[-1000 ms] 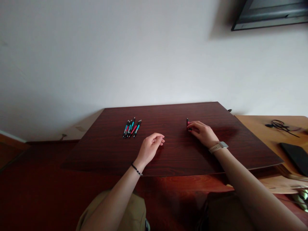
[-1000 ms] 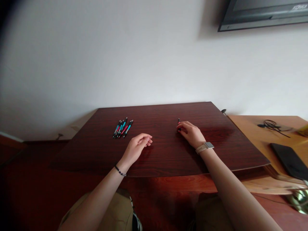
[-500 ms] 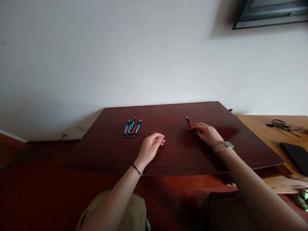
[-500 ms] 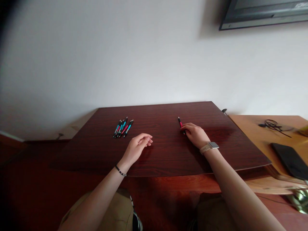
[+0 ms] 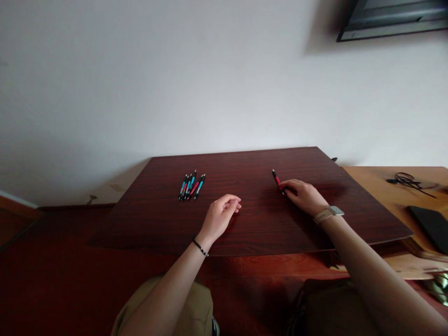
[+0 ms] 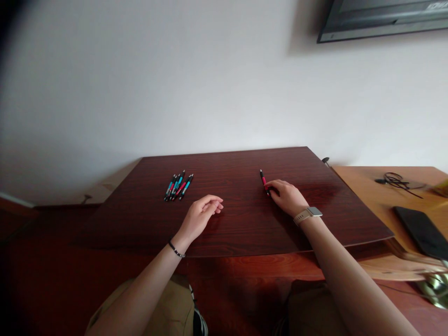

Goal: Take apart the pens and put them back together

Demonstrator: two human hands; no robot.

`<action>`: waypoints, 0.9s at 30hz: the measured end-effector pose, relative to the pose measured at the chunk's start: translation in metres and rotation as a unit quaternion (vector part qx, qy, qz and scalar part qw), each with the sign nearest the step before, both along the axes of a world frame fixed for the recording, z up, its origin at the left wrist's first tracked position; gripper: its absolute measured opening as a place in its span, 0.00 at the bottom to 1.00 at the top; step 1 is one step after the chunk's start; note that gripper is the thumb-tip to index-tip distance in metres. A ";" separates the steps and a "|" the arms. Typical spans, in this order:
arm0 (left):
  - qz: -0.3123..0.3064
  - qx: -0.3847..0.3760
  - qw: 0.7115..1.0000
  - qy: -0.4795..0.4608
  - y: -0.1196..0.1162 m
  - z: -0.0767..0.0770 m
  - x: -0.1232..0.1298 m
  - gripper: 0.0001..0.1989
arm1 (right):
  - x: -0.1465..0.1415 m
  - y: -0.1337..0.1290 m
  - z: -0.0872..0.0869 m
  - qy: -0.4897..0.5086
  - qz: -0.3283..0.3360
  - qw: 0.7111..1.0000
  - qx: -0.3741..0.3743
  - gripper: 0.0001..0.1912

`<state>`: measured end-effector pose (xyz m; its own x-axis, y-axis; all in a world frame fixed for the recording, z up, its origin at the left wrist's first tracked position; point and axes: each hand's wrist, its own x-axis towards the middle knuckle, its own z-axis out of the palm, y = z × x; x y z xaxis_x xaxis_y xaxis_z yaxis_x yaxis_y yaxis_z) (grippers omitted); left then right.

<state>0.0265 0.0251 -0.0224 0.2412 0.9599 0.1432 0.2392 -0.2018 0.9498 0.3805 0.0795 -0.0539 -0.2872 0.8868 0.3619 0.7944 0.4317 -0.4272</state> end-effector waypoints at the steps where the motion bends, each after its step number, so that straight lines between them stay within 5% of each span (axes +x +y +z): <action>1: 0.000 0.000 1.000 0.002 0.000 0.000 0.000 0.11 | 0.000 0.000 0.000 0.000 0.002 1.000 0.000 0.16; 15: 0.009 0.005 1.000 0.003 0.002 0.000 -0.001 0.11 | -0.001 -0.005 0.003 0.033 -0.022 0.999 0.018 0.19; 20: 0.013 0.009 1.000 0.006 0.002 0.000 -0.001 0.11 | -0.040 -0.024 0.018 0.009 -0.077 0.994 0.076 0.17; 24: 0.009 0.030 0.999 0.034 0.001 0.002 -0.002 0.10 | -0.080 -0.044 0.025 0.078 -0.034 0.996 0.032 0.33; 27: 0.044 0.071 0.990 0.115 0.005 0.006 -0.009 0.09 | -0.096 -0.052 0.021 0.092 0.010 0.996 0.012 0.26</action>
